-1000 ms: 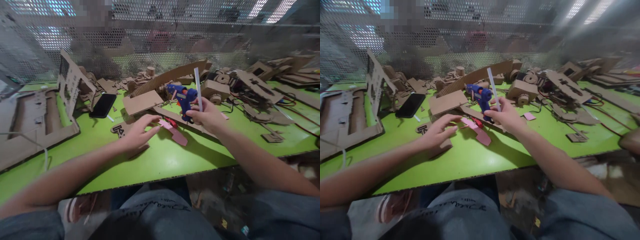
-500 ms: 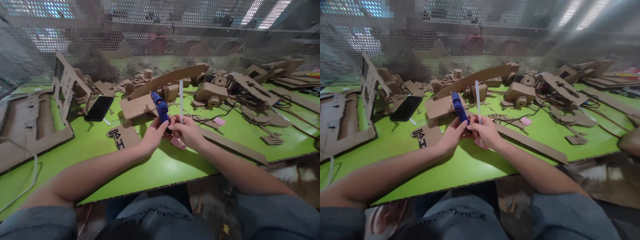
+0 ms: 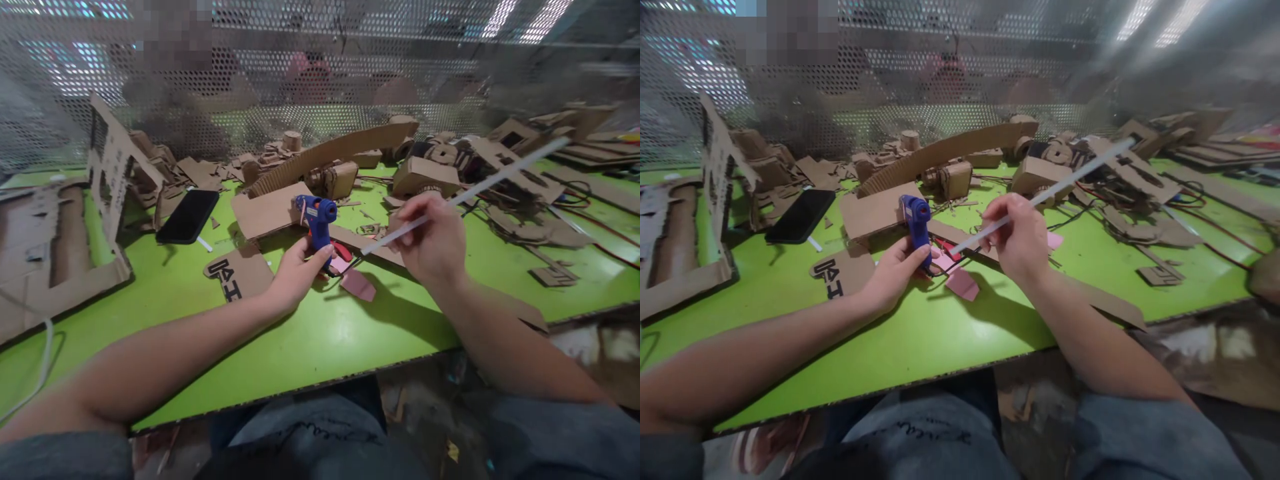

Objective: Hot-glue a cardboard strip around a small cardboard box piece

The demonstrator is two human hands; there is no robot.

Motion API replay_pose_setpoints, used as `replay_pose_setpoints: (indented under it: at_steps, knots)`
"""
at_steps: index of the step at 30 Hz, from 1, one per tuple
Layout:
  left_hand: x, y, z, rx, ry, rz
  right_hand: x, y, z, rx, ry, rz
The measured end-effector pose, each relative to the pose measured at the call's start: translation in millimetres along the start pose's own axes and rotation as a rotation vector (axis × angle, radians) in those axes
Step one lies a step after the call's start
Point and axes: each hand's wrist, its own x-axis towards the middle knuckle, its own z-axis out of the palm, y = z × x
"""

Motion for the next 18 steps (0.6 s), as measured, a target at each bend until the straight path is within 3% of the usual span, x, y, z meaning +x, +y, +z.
replay_pose_setpoints:
  at_steps: [3,7,14,18]
  knots:
    - [2,-5,-1.9,0.05,-0.001,0.068,-11,1,0,-0.081,0.024,-0.188]
    - [2,-9,-2.0,0.092,0.006,0.143,-21,5,-4,-0.311,-0.058,-0.468]
    - [-2,-4,-0.8,0.212,0.004,0.223,-22,0,-9,-0.54,-0.157,-0.593]
    - [-2,-2,-1.9,0.315,0.072,0.255,-19,-3,-7,-0.692,-0.135,-0.655]
